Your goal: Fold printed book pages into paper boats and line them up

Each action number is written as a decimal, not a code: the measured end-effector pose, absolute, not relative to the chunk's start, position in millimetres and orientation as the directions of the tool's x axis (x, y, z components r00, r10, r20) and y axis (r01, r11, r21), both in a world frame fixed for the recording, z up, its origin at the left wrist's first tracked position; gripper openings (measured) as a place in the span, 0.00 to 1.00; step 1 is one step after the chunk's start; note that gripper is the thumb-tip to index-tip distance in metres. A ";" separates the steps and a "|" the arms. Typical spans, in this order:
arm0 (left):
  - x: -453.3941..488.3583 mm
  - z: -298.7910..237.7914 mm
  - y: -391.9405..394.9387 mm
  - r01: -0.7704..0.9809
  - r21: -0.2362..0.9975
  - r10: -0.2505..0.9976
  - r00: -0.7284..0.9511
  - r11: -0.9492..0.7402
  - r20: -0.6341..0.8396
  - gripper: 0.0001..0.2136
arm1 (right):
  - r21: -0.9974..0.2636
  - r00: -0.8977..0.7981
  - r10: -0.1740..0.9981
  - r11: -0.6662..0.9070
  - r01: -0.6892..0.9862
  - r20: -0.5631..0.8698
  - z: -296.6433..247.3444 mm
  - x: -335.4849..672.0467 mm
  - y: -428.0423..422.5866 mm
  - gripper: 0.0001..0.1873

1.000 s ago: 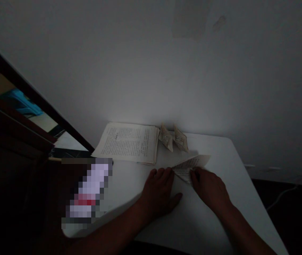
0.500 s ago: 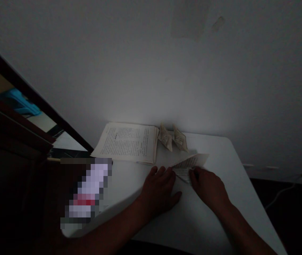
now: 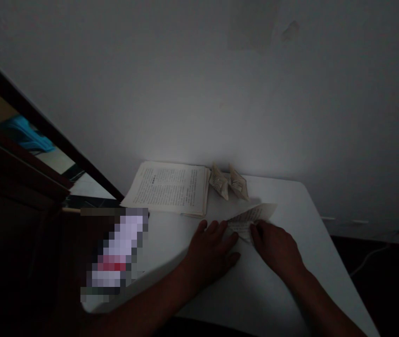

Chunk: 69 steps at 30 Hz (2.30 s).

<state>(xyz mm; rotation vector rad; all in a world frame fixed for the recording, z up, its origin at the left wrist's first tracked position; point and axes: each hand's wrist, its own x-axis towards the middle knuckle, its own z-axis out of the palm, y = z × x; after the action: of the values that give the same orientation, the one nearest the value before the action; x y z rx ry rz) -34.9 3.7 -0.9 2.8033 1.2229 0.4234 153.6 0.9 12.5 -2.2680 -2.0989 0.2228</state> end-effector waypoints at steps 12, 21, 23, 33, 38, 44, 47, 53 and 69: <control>-36.5 -0.2 3.4 0.707 0.165 0.725 0.662 -0.688 0.191 0.18 | -0.136 0.088 0.993 -0.098 0.986 -0.080 14.7 153.0 0.7 0.18; -35.1 2.0 1.2 0.726 0.243 0.764 0.629 -0.644 0.143 0.26 | -0.178 0.096 0.993 -0.107 0.978 -0.070 13.4 153.3 0.6 0.21; -34.5 3.6 1.9 0.727 0.250 0.766 0.629 -0.639 0.129 0.27 | -0.184 0.112 0.991 -0.123 0.975 -0.072 13.3 152.6 0.7 0.23; -33.2 8.2 2.1 0.737 0.254 0.777 0.616 -0.626 0.127 0.29 | -0.181 0.112 0.988 -0.131 0.975 -0.109 16.1 152.0 2.9 0.23; -33.3 8.3 1.3 0.742 0.251 0.781 0.610 -0.622 0.133 0.29 | -0.214 0.102 0.985 -0.130 0.968 -0.140 16.3 157.4 -1.6 0.22; -34.0 6.8 1.6 0.741 0.246 0.779 0.611 -0.625 0.139 0.30 | -0.223 0.102 0.985 -0.131 0.966 -0.138 17.9 164.0 -10.7 0.21; -33.6 6.0 1.5 0.746 0.243 0.783 0.606 -0.620 0.139 0.30 | -0.233 0.104 0.983 -0.137 0.963 -0.151 19.1 167.3 -13.0 0.21; -32.5 6.2 1.6 0.751 0.234 0.786 0.604 -0.617 0.135 0.30 | -0.254 0.118 0.971 -0.170 0.952 -0.206 19.6 175.8 -17.8 0.21; -33.4 5.1 1.5 0.745 0.242 0.782 0.607 -0.622 0.142 0.29 | -0.274 0.081 0.970 -0.144 0.951 -0.231 15.8 200.3 -37.5 0.17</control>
<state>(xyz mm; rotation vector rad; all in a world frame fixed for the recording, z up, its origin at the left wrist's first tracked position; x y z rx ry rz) -33.4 1.5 5.1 2.6718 1.2791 0.3517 200.3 -37.5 15.8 -2.2701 -2.0195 0.5571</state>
